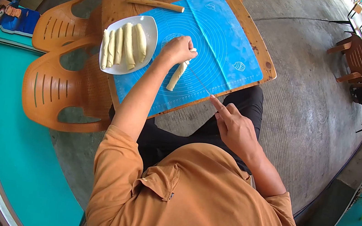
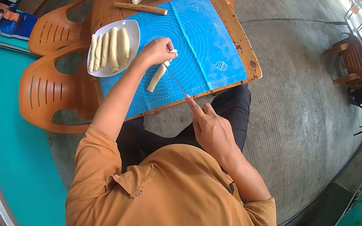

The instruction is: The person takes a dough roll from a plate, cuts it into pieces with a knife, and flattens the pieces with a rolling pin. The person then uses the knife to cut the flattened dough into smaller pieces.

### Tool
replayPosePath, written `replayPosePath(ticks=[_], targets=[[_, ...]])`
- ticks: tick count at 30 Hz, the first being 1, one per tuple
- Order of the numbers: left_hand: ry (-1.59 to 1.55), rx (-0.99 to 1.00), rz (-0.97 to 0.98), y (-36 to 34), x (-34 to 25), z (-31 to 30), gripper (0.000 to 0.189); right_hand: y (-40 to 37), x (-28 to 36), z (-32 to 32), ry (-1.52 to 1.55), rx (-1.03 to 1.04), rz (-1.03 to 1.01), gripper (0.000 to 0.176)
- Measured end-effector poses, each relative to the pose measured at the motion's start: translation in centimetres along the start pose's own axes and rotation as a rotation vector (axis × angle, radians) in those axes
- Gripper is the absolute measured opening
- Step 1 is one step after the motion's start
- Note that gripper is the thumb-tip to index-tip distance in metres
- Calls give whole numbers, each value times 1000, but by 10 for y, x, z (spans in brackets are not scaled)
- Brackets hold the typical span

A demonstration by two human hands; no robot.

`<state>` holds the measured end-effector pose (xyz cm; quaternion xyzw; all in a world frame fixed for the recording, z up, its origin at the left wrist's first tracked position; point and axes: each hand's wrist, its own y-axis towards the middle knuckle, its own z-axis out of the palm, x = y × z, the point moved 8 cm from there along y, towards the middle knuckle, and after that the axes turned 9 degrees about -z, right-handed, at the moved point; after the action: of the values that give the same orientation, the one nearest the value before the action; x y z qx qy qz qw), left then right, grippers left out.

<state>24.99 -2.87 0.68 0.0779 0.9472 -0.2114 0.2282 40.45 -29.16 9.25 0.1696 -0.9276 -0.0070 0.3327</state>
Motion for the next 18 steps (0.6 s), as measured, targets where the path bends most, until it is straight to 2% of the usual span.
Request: replayPosePath(ticks=[9, 12, 16, 18], targets=[[-347, -81, -41, 11, -1, -3, 40, -13, -4, -7, 80, 38, 12, 59], [-295, -182, -21, 10, -6, -6, 40, -18, -9, -8, 87, 67, 45, 59], [-210, -187, -15, 4, -7, -2, 36, -26, -16, -11, 118, 102, 87, 57], [-147, -260, 23, 3, -7, -3, 34, -30, -18, -15, 127, 100, 92, 56]])
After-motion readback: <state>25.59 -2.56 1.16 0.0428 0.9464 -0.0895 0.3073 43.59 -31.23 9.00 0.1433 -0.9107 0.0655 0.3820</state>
